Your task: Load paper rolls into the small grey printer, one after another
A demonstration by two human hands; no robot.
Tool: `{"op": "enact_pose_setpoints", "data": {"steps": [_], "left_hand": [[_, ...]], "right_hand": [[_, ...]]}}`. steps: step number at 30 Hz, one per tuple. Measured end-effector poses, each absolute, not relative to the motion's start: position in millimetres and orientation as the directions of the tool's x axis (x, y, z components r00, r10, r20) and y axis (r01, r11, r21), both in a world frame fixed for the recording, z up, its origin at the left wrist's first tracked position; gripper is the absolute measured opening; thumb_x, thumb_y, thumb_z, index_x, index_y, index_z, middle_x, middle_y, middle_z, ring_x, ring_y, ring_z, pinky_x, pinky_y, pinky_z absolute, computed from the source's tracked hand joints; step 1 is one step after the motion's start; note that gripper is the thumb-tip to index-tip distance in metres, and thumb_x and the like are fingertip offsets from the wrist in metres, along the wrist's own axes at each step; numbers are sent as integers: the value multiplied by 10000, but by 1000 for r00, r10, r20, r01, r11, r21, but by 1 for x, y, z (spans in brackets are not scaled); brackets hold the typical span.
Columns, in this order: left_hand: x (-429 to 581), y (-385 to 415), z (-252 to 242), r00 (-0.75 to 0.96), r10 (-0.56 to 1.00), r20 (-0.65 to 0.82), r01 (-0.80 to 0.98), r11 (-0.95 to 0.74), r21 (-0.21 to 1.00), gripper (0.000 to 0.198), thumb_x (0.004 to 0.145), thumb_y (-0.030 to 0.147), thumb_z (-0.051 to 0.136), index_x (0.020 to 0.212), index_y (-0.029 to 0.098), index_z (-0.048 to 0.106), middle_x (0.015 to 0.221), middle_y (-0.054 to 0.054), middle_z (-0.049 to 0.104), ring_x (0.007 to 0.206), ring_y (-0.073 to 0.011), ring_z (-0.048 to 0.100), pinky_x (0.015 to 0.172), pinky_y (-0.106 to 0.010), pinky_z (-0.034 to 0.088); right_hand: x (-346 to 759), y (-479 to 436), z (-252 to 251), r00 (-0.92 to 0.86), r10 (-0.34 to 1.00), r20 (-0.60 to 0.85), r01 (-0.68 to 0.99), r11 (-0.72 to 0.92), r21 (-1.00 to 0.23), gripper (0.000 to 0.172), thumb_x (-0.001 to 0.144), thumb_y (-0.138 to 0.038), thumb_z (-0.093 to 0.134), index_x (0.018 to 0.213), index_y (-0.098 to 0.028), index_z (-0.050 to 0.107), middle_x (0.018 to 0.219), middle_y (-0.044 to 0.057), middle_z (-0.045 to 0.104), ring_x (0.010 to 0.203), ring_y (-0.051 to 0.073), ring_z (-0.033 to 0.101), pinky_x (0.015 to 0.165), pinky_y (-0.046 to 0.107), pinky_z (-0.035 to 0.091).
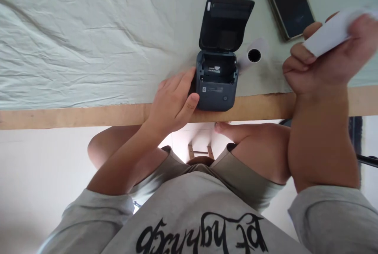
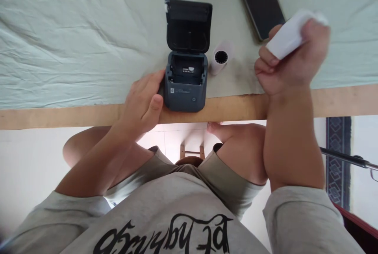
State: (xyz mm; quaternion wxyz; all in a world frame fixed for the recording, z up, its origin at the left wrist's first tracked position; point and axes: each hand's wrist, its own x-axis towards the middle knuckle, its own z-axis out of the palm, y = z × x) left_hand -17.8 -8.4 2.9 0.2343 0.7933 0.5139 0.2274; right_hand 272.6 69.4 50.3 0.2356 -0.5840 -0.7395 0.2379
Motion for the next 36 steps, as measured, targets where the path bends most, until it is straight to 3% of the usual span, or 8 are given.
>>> {"op": "enact_pose_setpoints", "data": {"steps": [8, 16, 22, 26, 29, 33, 34, 36], "left_hand": [[-15, -9, 4, 336, 933, 126, 731, -343, 591, 813, 1012, 723, 75, 1508, 210, 466, 1316, -166, 656, 1215, -342, 620, 1029, -474, 443], [-14, -8, 5, 348, 927, 137, 731, -360, 579, 846, 1018, 718, 55, 1480, 151, 481, 1299, -175, 661, 1176, -326, 624, 1002, -456, 447], [-14, -8, 3, 359, 922, 143, 735, -374, 566, 829, 1023, 701, 49, 1487, 149, 458, 1293, -190, 652, 1209, -333, 620, 1010, -442, 439], [-15, -7, 2, 364, 920, 146, 735, -379, 562, 831, 1025, 695, 49, 1488, 139, 457, 1266, -195, 661, 1172, -336, 630, 993, -445, 444], [-16, -7, 2, 363, 922, 137, 741, -375, 557, 824, 1025, 696, 50, 1493, 152, 454, 1274, -192, 661, 1167, -338, 633, 997, -450, 441], [-16, -7, 1, 369, 919, 137, 745, -381, 548, 819, 1027, 688, 47, 1496, 152, 451, 1301, -197, 653, 1197, -343, 628, 1009, -453, 438], [-16, -7, 1, 370, 918, 142, 744, -384, 547, 811, 1029, 685, 48, 1497, 159, 449, 1304, -194, 654, 1198, -341, 628, 1007, -451, 441], [-16, -7, 1, 369, 916, 155, 742, -391, 545, 792, 1034, 679, 56, 1499, 171, 446, 1306, -187, 654, 1200, -336, 628, 1002, -446, 447]], "right_hand": [[281, 58, 21, 80, 964, 253, 771, 101, -628, 336, 708, -386, 716, 600, -297, 410, 603, 11, 505, 622, 180, 459, 605, 383, 352], [291, 67, 15, 12, 965, 263, 932, 84, -353, 192, 800, -337, 725, 943, -235, 647, 1097, 160, 719, 1036, 257, 653, 920, 411, 454], [294, 74, -2, 32, 941, 338, 889, 128, -440, 409, 594, -139, 843, 970, -221, 706, 994, 52, 753, 929, 257, 706, 714, 375, 498], [301, 74, -9, 40, 935, 352, 847, 155, -509, 456, 611, -139, 831, 1036, -241, 701, 978, 26, 764, 868, 226, 718, 739, 382, 533], [308, 69, -7, -47, 861, 506, 827, 318, -464, 553, 626, -169, 783, 1167, -221, 683, 1113, 80, 756, 1006, 289, 726, 756, 414, 528], [292, 52, 9, -157, 646, 747, 822, 504, -263, 303, 710, -262, 697, 1012, -231, 698, 908, 44, 712, 819, 255, 702, 604, 356, 459], [283, 46, 12, -160, 680, 716, 817, 498, -290, 204, 743, -253, 672, 945, -235, 687, 830, 22, 689, 739, 223, 683, 594, 350, 457], [264, 38, 15, -167, 798, 578, 791, 459, -404, 347, 745, -240, 668, 1091, -252, 647, 953, 31, 688, 692, 187, 657, 572, 341, 476]]}}
